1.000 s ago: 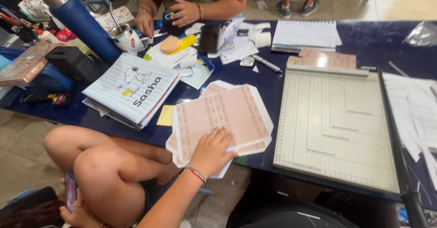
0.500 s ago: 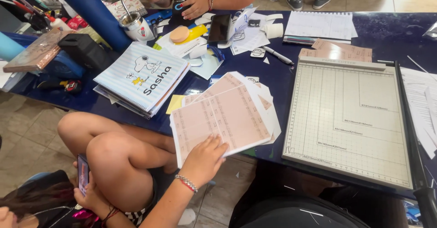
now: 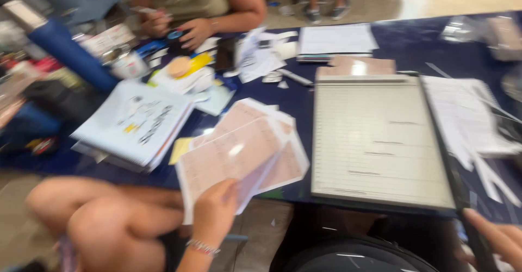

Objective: Cutting printed paper into strips using a manual paper trimmer

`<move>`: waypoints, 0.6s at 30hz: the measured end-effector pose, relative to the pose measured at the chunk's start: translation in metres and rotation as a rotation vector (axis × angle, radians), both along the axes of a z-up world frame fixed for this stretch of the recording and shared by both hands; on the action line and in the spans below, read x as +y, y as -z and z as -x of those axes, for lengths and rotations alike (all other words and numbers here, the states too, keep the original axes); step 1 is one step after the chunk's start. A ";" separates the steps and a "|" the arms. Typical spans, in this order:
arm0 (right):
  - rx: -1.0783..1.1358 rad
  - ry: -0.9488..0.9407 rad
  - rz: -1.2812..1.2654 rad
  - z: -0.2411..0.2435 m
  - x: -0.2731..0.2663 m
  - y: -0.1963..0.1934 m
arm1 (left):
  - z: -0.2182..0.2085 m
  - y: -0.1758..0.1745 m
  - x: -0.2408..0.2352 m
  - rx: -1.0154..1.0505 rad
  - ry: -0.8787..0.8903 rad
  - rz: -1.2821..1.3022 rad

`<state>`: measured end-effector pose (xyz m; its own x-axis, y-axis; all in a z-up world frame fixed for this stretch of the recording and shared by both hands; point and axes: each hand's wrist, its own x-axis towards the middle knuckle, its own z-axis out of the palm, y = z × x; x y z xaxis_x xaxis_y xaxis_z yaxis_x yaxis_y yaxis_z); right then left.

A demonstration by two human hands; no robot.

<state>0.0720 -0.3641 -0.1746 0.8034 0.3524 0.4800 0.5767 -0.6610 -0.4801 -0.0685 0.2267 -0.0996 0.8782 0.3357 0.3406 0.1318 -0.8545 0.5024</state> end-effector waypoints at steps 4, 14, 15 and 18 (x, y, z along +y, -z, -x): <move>-0.081 0.123 -0.091 0.056 0.069 -0.077 | -0.007 -0.039 -0.003 -0.429 -0.066 -0.507; -0.288 0.199 -0.319 -0.011 0.063 -0.112 | -0.103 -0.027 -0.152 -0.547 0.737 -0.418; -0.293 0.197 -0.314 -0.017 0.064 -0.118 | -0.108 -0.009 -0.162 -0.395 0.785 -0.426; -0.292 0.185 -0.275 -0.030 0.064 -0.134 | -0.119 0.007 -0.181 -0.236 0.838 -0.418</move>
